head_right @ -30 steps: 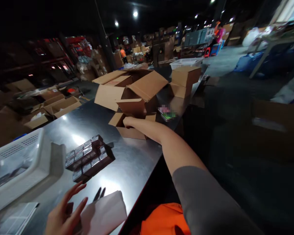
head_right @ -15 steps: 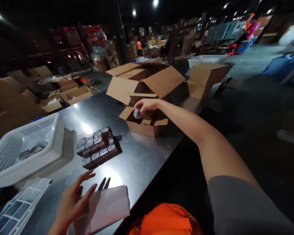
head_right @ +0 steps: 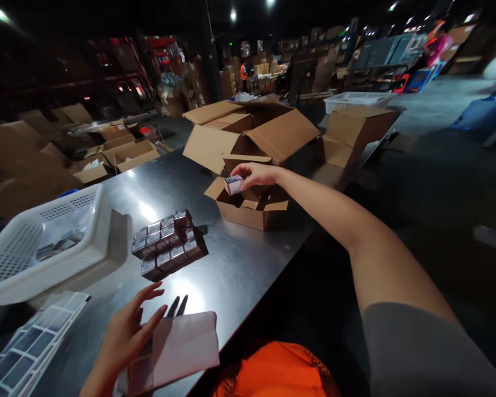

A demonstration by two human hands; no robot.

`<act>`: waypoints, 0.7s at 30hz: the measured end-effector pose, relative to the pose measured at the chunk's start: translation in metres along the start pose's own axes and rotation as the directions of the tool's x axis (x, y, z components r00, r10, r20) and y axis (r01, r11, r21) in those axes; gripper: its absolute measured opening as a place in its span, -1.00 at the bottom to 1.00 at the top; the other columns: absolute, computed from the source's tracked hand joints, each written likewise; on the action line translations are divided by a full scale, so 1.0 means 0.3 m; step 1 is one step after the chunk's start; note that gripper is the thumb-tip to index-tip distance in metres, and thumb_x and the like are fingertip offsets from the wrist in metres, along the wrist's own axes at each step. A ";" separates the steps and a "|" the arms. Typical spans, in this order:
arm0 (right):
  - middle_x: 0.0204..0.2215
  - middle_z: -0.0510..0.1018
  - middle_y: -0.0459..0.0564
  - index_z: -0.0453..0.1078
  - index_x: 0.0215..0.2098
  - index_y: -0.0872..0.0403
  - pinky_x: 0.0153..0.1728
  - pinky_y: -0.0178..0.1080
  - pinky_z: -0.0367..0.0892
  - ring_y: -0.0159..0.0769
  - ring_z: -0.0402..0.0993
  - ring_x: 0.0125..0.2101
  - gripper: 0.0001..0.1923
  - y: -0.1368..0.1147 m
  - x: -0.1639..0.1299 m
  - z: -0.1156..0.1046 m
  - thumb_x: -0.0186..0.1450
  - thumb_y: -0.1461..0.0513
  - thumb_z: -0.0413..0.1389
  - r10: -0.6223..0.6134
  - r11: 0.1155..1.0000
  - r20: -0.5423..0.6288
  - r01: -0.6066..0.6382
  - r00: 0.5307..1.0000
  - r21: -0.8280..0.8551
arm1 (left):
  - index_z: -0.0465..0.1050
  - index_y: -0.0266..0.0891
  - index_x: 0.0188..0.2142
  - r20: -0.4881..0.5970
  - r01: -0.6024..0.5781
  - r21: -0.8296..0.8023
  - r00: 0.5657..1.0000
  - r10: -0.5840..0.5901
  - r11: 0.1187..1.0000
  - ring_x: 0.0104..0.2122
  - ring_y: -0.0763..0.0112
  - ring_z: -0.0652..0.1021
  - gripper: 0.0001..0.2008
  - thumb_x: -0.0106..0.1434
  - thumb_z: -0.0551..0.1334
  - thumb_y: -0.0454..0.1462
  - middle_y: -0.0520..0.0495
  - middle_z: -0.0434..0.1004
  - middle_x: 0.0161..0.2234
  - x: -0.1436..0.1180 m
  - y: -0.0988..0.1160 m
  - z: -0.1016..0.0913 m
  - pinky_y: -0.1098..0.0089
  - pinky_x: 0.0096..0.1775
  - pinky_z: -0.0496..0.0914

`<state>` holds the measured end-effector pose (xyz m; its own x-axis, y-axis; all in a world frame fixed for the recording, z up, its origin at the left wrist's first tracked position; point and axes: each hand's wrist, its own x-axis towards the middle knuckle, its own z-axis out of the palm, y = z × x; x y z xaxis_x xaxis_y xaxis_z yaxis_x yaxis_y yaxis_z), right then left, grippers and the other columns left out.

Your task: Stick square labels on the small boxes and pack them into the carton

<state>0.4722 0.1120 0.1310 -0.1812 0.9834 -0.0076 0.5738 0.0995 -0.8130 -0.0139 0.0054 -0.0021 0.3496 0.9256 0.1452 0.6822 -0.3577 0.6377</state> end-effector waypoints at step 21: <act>0.19 0.46 0.47 0.59 -0.02 0.27 0.21 0.11 0.26 0.25 0.43 0.19 -0.75 -0.160 0.004 0.274 0.38 0.28 0.22 0.122 0.669 -0.030 -0.104 0.992 -0.736 | 0.54 -0.24 -0.02 -0.305 0.158 -0.036 0.939 -0.161 0.987 -0.58 0.39 0.52 -0.54 0.42 0.02 0.00 0.05 0.51 -0.57 0.027 0.025 -0.066 0.41 -0.42 0.29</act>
<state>0.3788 0.0960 0.1223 -0.0859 0.9923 -0.0892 0.9905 0.0754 -0.1148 -0.0185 0.0126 0.0189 0.0227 0.9642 0.2642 0.7052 -0.2027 0.6794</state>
